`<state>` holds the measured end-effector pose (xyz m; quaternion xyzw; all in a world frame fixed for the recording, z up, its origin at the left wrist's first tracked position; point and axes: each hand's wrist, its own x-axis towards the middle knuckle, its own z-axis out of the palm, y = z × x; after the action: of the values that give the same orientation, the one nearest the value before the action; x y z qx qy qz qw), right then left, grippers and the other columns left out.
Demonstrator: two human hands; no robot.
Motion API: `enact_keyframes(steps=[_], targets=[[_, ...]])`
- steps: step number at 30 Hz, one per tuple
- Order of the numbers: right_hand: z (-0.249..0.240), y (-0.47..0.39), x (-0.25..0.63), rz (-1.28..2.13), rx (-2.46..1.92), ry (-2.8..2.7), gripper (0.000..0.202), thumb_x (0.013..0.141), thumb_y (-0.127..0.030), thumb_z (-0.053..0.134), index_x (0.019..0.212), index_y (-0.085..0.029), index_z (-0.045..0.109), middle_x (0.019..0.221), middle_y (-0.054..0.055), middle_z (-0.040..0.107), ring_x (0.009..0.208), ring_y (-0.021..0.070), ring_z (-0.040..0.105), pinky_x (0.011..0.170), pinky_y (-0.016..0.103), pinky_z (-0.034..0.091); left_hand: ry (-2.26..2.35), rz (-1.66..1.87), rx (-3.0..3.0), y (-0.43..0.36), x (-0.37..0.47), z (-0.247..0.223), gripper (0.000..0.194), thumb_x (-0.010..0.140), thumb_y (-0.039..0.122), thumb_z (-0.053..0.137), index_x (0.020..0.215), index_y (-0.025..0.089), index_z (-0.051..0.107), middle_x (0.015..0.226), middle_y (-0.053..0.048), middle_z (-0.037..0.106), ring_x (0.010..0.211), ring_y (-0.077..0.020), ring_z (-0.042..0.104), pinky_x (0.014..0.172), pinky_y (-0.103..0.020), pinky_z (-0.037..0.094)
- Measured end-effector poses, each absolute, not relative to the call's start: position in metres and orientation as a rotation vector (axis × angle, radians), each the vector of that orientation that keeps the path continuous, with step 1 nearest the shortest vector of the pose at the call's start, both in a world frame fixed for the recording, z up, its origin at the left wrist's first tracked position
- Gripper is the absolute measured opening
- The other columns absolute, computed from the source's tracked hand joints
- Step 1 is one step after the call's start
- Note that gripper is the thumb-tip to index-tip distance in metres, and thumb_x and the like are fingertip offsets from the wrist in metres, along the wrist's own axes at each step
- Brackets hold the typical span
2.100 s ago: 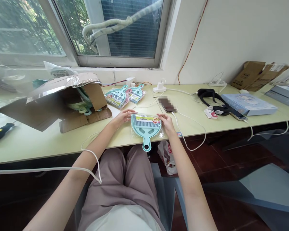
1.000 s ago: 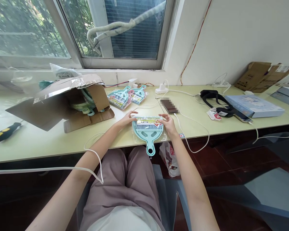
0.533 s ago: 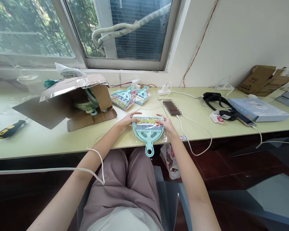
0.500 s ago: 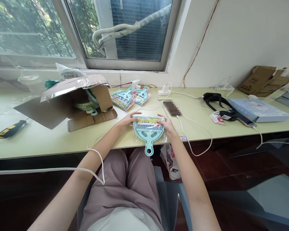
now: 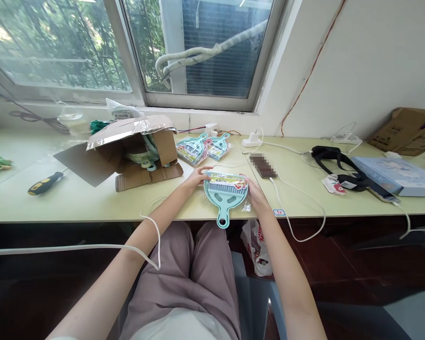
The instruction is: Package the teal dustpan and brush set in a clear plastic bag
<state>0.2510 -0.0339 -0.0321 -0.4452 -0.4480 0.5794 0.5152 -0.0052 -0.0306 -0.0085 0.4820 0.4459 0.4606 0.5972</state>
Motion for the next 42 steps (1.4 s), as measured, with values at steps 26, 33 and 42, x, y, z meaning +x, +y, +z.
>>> enact_keyframes(steps=[26,33,42], targets=[[-0.006,-0.069,0.187,1.155,-0.996,-1.301,0.083,0.074,-0.048,0.069,0.143,-0.034,0.025,0.144,0.011,0.044,0.113,0.0215,0.060,0.096,0.039,0.047,0.860,1.501,0.638,-0.014,-0.003,-0.016,0.083,0.066,-0.001,0.063,0.137,0.030,0.035,0.126,-0.005,0.058,0.093,-0.0123,0.065,0.079,-0.021,0.054],[-0.026,-0.029,0.169,0.498,-1.185,-1.152,0.051,0.091,-0.041,0.035,0.139,-0.028,0.024,0.141,0.013,0.035,0.117,0.0212,0.048,0.095,0.038,0.044,0.742,1.570,0.597,-0.021,-0.002,-0.002,0.076,0.074,-0.002,0.057,0.138,0.030,0.032,0.120,-0.003,0.061,0.096,-0.0106,0.066,0.087,-0.023,0.055],[-0.035,0.014,0.189,0.526,-1.213,-1.378,0.039,0.076,-0.013,0.041,0.114,-0.020,0.048,0.121,0.012,0.054,0.100,0.0210,0.053,0.096,0.041,0.041,0.669,1.913,0.371,0.044,-0.024,0.056,0.074,0.081,-0.007,0.044,0.143,0.025,0.020,0.115,-0.006,0.062,0.092,-0.0109,0.067,0.077,-0.020,0.058]])
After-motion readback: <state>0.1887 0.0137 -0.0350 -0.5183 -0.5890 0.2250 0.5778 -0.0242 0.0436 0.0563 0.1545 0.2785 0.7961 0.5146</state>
